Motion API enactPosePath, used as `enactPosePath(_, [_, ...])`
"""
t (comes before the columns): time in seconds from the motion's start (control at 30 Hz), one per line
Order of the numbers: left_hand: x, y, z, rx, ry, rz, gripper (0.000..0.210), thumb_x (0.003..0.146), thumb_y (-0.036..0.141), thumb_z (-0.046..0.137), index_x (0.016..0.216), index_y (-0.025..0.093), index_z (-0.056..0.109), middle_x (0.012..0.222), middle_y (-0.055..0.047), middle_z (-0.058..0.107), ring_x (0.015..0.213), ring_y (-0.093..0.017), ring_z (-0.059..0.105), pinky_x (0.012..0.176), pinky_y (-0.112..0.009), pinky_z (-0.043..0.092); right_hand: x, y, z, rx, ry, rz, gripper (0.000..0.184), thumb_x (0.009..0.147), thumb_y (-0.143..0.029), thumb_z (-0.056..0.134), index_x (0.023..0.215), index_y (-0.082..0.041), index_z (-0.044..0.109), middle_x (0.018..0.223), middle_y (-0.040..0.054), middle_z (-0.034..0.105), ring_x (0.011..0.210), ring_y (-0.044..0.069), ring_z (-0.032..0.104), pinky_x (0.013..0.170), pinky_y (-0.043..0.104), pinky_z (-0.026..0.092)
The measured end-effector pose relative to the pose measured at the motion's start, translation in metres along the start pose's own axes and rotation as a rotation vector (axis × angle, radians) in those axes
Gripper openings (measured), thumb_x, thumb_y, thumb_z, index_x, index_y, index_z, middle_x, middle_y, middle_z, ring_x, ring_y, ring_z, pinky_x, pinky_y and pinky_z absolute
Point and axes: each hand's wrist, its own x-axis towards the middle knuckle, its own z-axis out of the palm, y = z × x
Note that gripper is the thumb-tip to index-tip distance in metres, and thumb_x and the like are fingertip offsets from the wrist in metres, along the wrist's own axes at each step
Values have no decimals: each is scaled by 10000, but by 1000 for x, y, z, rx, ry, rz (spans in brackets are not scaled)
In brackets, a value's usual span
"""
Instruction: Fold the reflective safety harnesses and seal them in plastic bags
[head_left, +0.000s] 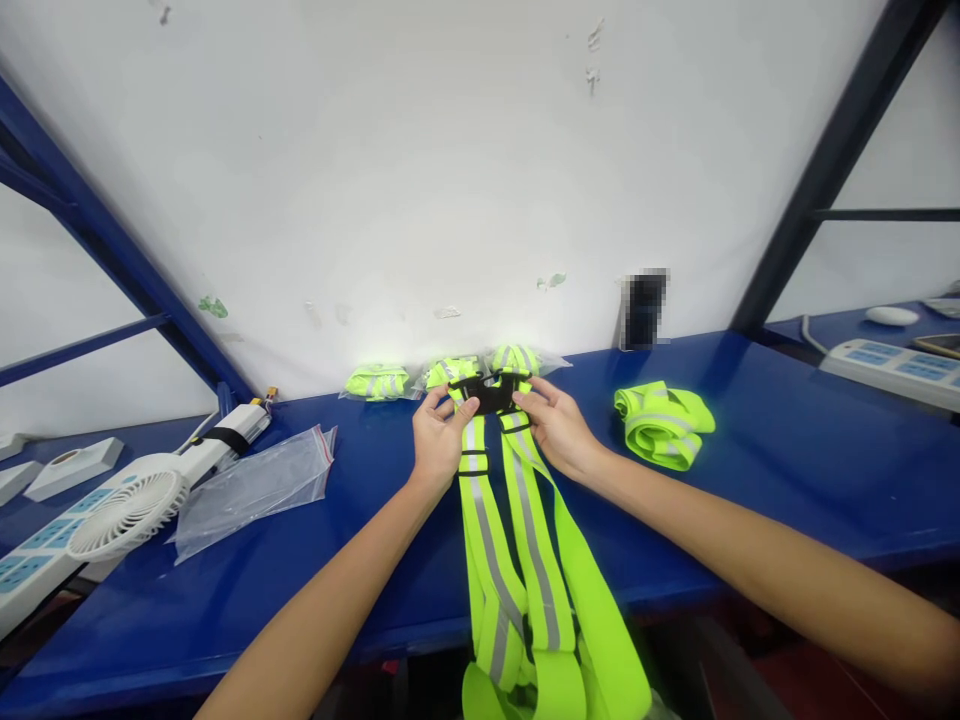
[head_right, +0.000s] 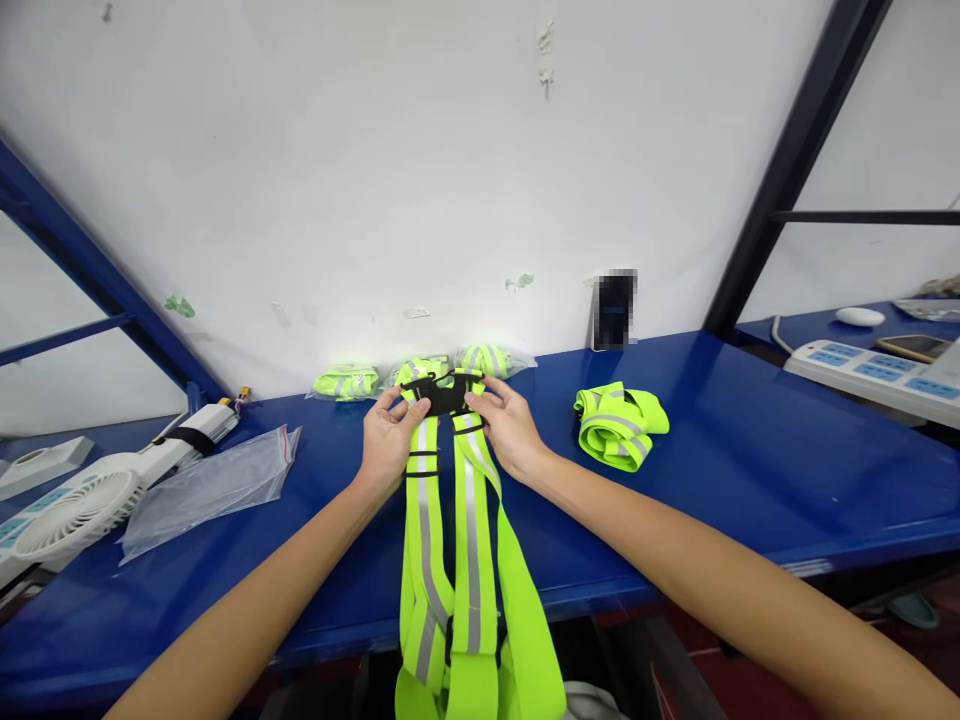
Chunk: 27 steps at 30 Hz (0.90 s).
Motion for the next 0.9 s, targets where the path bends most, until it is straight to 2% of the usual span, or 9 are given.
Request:
enactPosePath(0.1, [0,0,0,23,-28,21,656,659,362,861,1185,188,512,862,-48,748,746,-195,725,713,-293,559,-2,5,-1,-104,-93,-60,314,766,-379,733,1028,-224,652,1003,37,742,999,244,686,878,373,536])
enactPosePath(0.2, [-1,0,1,42,-87,5,776,684,365,847,1337,210,457,921,-56,754,814,-223,733,775,-339,565,-5,12,-1,-222,-40,-162,329,846,-439,643,1126,-269,615,1155,20,709,1166,240,619,1012,397,472])
enactPosePath(0.3, [-2,-3,1,36,-161,-28,580,708,410,822,1185,151,617,1013,-107,752,943,-256,719,892,-374,543,-5,16,-1,-309,28,-218,347,878,-475,588,1162,-277,589,1277,18,661,1275,237,543,1094,394,406])
enactPosePath(0.37, [-2,-6,1,15,-183,-51,480,732,427,802,1092,139,666,1045,-122,748,987,-265,709,932,-390,529,-4,18,-2,-327,77,-205,373,873,-486,580,1177,-271,599,1349,20,622,1344,243,484,1130,392,370])
enactPosePath(0.5, [-2,-9,1,-34,-190,-65,440,761,397,787,1114,160,675,1072,-110,744,1027,-250,695,964,-395,516,-1,16,-2,-348,217,-113,481,828,-467,622,1270,-278,610,1486,4,511,1460,243,342,1205,394,254])
enactPosePath(0.63, [-1,-9,1,-40,-212,-67,397,764,386,782,1073,156,687,1074,-99,738,1050,-241,682,964,-371,513,-3,15,-2,-386,184,-166,526,834,-484,601,1325,-297,595,1474,-9,524,1468,245,332,1212,424,249])
enactPosePath(0.77, [1,-12,-3,-80,-275,-111,383,761,385,783,1040,143,682,1039,-97,738,968,-227,694,908,-362,526,-7,15,-5,-459,196,-104,651,823,-525,624,1423,-300,513,1502,3,492,1504,243,251,1228,410,221])
enactPosePath(0.9, [3,-17,-5,-26,-290,-84,387,782,404,761,1048,136,677,1060,-101,727,1030,-239,670,977,-380,483,-8,14,-6,-526,170,-75,778,798,-605,633,1467,-249,454,1530,53,455,1515,278,211,1233,439,189])
